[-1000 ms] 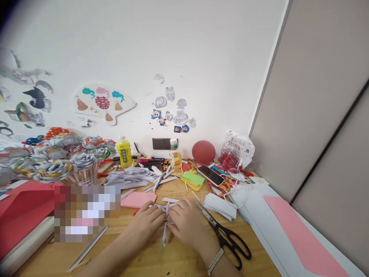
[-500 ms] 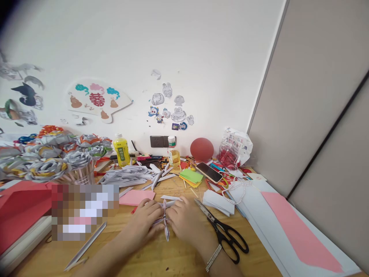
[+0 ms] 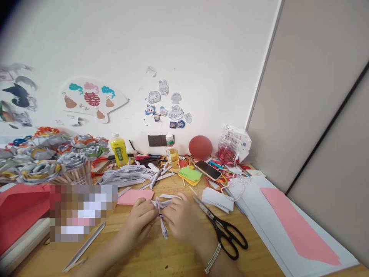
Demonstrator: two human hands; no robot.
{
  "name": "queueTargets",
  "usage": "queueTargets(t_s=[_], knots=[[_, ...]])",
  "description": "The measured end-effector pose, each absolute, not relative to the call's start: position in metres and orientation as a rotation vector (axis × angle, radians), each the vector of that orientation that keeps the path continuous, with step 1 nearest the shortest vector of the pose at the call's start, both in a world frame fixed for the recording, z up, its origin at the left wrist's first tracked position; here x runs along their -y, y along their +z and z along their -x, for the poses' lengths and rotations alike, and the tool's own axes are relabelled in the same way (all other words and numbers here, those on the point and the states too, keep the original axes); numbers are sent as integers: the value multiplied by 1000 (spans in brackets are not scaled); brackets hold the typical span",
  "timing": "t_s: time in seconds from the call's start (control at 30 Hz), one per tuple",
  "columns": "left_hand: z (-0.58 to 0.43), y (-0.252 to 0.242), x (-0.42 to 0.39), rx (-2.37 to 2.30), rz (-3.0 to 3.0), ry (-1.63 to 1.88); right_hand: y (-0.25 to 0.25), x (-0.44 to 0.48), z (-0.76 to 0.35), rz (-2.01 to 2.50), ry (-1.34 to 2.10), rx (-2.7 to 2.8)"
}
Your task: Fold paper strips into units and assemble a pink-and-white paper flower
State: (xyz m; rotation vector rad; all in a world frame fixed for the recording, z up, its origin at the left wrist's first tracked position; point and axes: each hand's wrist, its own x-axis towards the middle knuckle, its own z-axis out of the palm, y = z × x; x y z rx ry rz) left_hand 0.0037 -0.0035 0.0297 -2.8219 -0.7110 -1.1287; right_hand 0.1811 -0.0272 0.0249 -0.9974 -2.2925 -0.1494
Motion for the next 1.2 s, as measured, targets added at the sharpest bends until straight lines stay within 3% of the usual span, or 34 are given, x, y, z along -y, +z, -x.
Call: queueTargets(t_s=[0.2,0.37,0.57,0.87,1.03,1.2], knots=[[-4,34,0,1081,2951,-1339,18,26,-181,1079,-326,2186],[-10,25,-10,1648,3349,-1888,15,23,-181,1191,-352,2192],[-13,20,-10,1925,3313,-1858,21,23,-188,1179,-194,2260],[-4,21,-6,1359,2897,-1474,27,24,-194,1112,-8,1982],[-5,18,0,871,2498,-1286,19,32,-165,1095,429,1708],[-7,14,2,711,2433,-1103,9,23,-163,1181,674,1489]])
